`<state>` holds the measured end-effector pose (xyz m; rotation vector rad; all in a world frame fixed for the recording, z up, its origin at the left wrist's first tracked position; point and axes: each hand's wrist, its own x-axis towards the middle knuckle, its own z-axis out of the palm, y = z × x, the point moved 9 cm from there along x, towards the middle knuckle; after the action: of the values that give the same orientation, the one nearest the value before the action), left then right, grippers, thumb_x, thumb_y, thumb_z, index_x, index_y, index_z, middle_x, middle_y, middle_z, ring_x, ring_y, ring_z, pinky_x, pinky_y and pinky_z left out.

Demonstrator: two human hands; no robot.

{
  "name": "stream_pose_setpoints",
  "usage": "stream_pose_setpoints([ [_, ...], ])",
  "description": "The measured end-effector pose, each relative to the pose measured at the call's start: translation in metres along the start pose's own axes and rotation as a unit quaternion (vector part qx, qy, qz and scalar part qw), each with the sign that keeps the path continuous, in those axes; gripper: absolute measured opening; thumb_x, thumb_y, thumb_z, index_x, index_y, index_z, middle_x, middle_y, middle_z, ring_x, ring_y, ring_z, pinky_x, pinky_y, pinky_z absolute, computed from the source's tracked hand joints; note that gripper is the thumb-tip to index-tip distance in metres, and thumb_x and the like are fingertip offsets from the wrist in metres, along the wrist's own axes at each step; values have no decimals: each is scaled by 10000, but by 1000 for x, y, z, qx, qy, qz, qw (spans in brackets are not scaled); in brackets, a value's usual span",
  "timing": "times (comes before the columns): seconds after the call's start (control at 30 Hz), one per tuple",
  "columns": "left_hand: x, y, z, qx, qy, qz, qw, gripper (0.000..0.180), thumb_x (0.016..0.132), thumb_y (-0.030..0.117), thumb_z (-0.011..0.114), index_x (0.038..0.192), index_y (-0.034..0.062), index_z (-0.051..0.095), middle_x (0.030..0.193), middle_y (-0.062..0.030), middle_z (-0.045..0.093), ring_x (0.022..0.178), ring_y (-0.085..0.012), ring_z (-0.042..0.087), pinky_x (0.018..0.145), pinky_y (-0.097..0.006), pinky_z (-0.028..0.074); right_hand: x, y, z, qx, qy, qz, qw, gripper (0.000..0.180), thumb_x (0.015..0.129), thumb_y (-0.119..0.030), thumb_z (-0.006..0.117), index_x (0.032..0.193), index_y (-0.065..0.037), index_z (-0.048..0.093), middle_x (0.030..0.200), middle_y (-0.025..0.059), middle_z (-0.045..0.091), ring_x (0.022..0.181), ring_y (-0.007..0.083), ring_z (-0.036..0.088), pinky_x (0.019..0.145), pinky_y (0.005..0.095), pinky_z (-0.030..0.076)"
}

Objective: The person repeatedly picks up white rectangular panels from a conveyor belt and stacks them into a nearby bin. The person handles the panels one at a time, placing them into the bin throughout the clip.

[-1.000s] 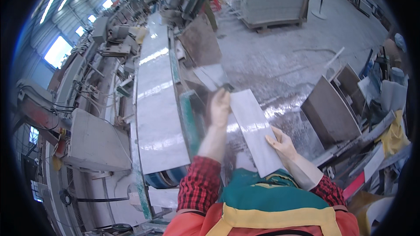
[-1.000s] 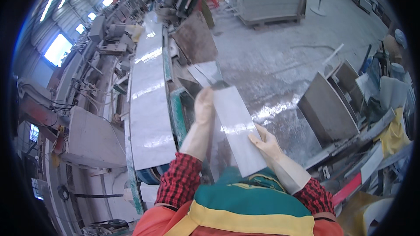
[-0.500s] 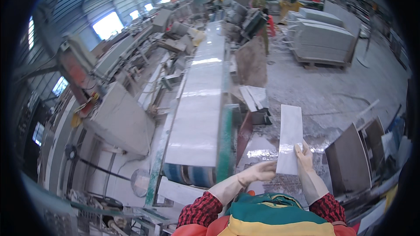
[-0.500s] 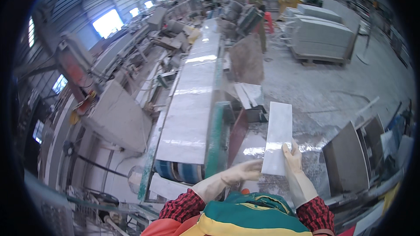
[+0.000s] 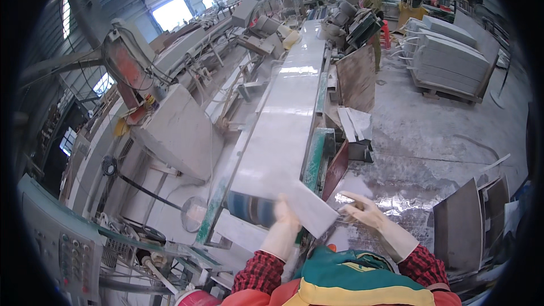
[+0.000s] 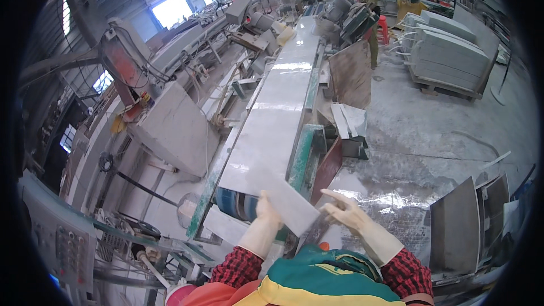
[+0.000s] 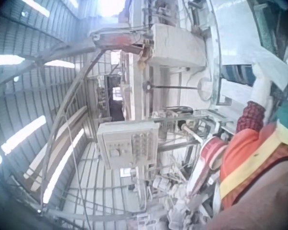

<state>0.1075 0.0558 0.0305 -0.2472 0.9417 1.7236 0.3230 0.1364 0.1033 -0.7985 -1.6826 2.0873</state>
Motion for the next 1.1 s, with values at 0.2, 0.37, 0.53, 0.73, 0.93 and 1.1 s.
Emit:
stream_pose_setpoints([
  [0.2, 24, 70, -98, -81, 125, 150, 977, 597, 1015, 503, 347, 1447, 101, 437, 1468, -144, 469, 1328, -354, 461, 1104, -526, 379, -52, 80, -113, -13, 158, 53, 986, 546, 972, -197, 604, 1464, -48, 420, 1097, 206, 691, 835, 246, 714, 712, 355, 613],
  [0.37, 21, 103, -222, 167, 456, 169, 858, 626, 986, 517, 407, 1458, 107, 440, 1476, -140, 467, 1341, -288, 464, 1102, -493, 393, -108, 114, -156, 30, 292, 87, 952, 521, 984, -247, 607, 1450, -81, 444, 1004, 135, 707, 732, 178, 697, 610, 287, 566],
  [0.53, 22, 100, -244, 140, 514, 159, 831, 651, 957, 525, 442, 1435, 83, 463, 1448, -139, 496, 1309, -273, 501, 1072, -445, 430, -128, 136, -165, 62, 307, 110, 943, 481, 991, -237, 597, 1432, -94, 470, 1011, 135, 702, 714, 176, 688, 612, 280, 562],
  [0.73, 34, 100, -243, 144, 520, 142, 830, 681, 932, 537, 454, 1415, 58, 479, 1423, -121, 527, 1318, -263, 485, 1066, -408, 432, -118, 128, -156, 56, 308, 107, 944, 465, 988, -232, 600, 1420, -95, 491, 1020, 143, 705, 725, 183, 692, 611, 286, 556],
  [0.93, 36, 107, -235, 179, 559, 139, 798, 623, 886, 500, 497, 1314, 56, 584, 1350, -121, 597, 1205, -244, 587, 997, -430, 488, -110, 119, -148, 48, 314, 111, 942, 455, 985, -223, 599, 1412, -97, 503, 1015, 138, 703, 726, 176, 685, 622, 284, 544],
  [1.1, 51, 96, -237, 53, 521, 172, 834, 575, 911, 485, 460, 1313, 97, 597, 1345, -95, 606, 1208, -266, 584, 980, -441, 483, -115, 120, -145, 62, 319, 113, 939, 456, 982, -222, 601, 1410, -96, 506, 1014, 135, 702, 737, 174, 682, 643, 285, 545],
])
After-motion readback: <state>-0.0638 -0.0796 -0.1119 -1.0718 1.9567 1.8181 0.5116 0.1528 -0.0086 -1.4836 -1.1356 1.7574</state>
